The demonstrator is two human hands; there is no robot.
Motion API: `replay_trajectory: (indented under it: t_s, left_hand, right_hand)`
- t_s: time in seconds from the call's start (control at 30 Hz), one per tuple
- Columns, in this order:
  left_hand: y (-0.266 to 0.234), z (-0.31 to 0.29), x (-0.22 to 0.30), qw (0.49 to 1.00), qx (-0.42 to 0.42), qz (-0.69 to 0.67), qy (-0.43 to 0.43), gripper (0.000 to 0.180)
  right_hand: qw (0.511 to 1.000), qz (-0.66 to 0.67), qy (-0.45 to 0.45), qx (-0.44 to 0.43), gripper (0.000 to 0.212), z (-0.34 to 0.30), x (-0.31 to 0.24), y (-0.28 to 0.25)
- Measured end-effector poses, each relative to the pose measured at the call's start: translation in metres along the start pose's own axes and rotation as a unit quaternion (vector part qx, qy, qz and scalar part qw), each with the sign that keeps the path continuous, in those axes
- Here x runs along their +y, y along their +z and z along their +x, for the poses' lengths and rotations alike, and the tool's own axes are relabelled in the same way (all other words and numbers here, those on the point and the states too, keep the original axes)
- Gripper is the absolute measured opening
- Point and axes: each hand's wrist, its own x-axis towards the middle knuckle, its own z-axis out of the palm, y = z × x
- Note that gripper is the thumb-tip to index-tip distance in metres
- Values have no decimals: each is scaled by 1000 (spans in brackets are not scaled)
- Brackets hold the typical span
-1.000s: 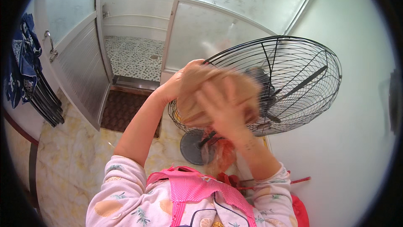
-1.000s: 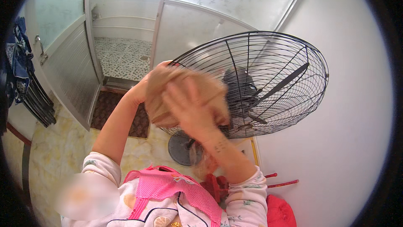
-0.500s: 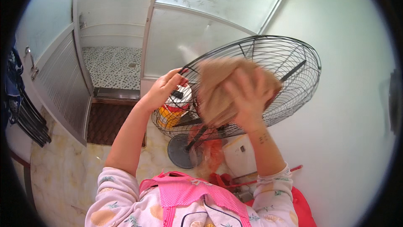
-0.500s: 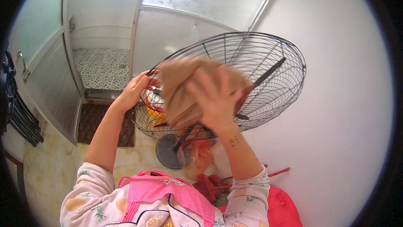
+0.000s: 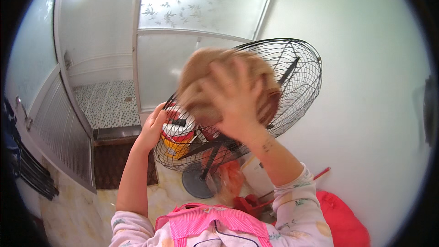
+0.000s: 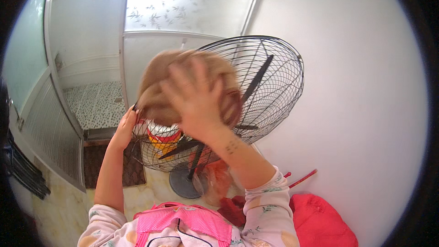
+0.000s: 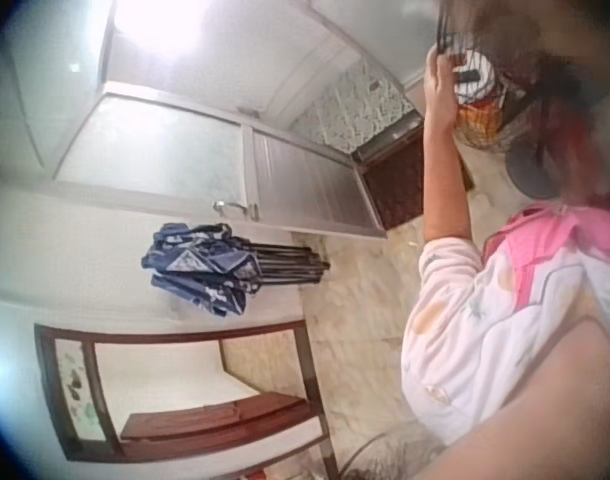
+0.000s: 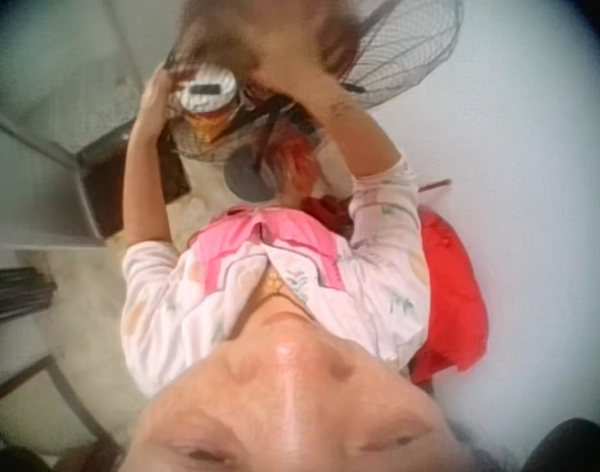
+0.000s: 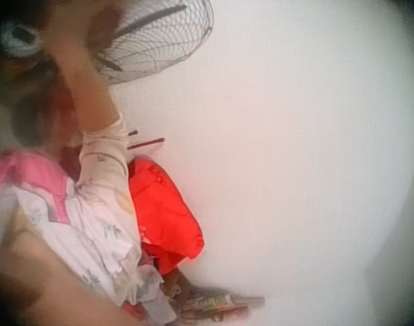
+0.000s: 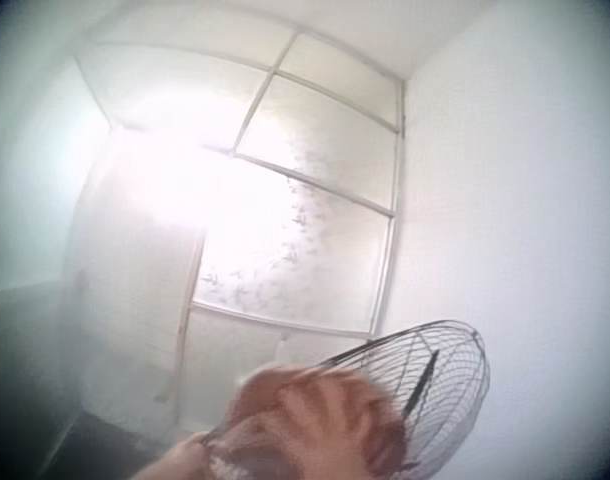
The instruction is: The person wipes a tiled wall and a frosted glass door with a cloth, then cleans the metal cage of a standing fan. The person uses a cloth to wipe the surfaces and the fan cage.
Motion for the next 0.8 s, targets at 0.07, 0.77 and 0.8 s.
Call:
replay_trajectory:
  t_s: [0.07, 0.77, 0.8]
  left_hand:
    - [1, 3, -2, 999, 0, 15, 37, 46]
    - [1, 7, -4, 997, -31, 24, 68, 53]
    - [1, 6, -4, 997, -26, 25, 62, 53]
  right_hand:
    - [994, 65, -80, -32, 58, -16, -20, 26]
    - [713, 341, 515, 331, 18, -120, 276, -30]
    - [721, 359, 494, 327, 24, -119, 268, -29]
